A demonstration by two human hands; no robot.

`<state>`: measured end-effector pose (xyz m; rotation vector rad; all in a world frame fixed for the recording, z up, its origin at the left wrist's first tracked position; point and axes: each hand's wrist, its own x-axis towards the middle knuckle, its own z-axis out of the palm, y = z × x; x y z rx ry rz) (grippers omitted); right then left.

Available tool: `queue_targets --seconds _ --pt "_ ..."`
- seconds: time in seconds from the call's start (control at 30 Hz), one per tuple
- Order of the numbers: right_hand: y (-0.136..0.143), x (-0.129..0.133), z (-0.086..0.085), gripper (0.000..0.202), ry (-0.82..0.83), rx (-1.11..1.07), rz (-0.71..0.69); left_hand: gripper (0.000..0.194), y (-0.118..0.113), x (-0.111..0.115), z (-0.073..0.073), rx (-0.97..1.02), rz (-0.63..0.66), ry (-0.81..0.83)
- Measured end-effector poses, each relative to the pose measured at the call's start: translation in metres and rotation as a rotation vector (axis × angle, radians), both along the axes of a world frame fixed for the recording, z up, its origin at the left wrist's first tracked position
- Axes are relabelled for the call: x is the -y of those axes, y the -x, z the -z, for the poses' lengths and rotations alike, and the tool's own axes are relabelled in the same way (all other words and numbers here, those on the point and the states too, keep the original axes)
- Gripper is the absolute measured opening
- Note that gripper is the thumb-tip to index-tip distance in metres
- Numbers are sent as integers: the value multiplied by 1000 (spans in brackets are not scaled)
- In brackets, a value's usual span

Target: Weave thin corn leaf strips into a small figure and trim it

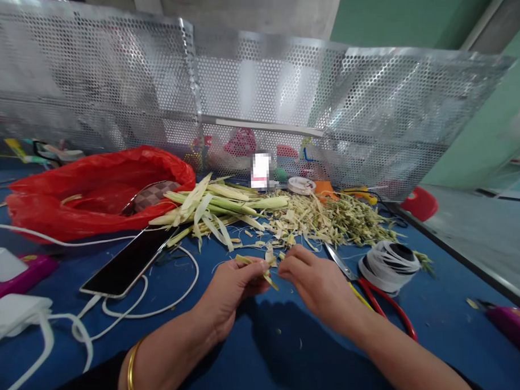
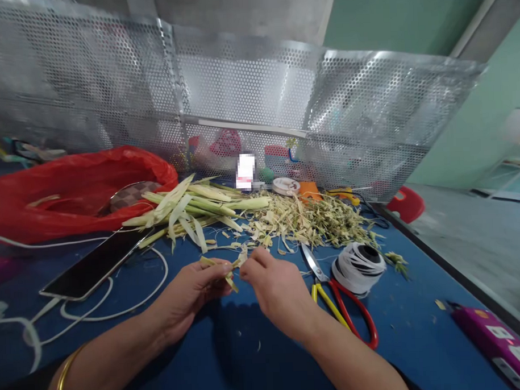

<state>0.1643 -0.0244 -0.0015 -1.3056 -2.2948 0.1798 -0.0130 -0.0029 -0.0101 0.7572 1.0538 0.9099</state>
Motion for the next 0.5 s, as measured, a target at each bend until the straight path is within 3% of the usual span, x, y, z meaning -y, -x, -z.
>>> queue_targets --seconds 0.1,0.2,0.37,0.5 --pt "3 3 5 19 -165 154 -58 20 -1 2 -2 -11 58 -5" --pt "4 2 10 16 -210 175 -68 13 -1 4 -3 -24 118 -4" --pt "6 -1 13 14 -167 149 -27 8 1 5 -4 -43 260 -11" --pt "7 0 9 16 1 -57 12 10 4 5 -4 -62 303 -20"
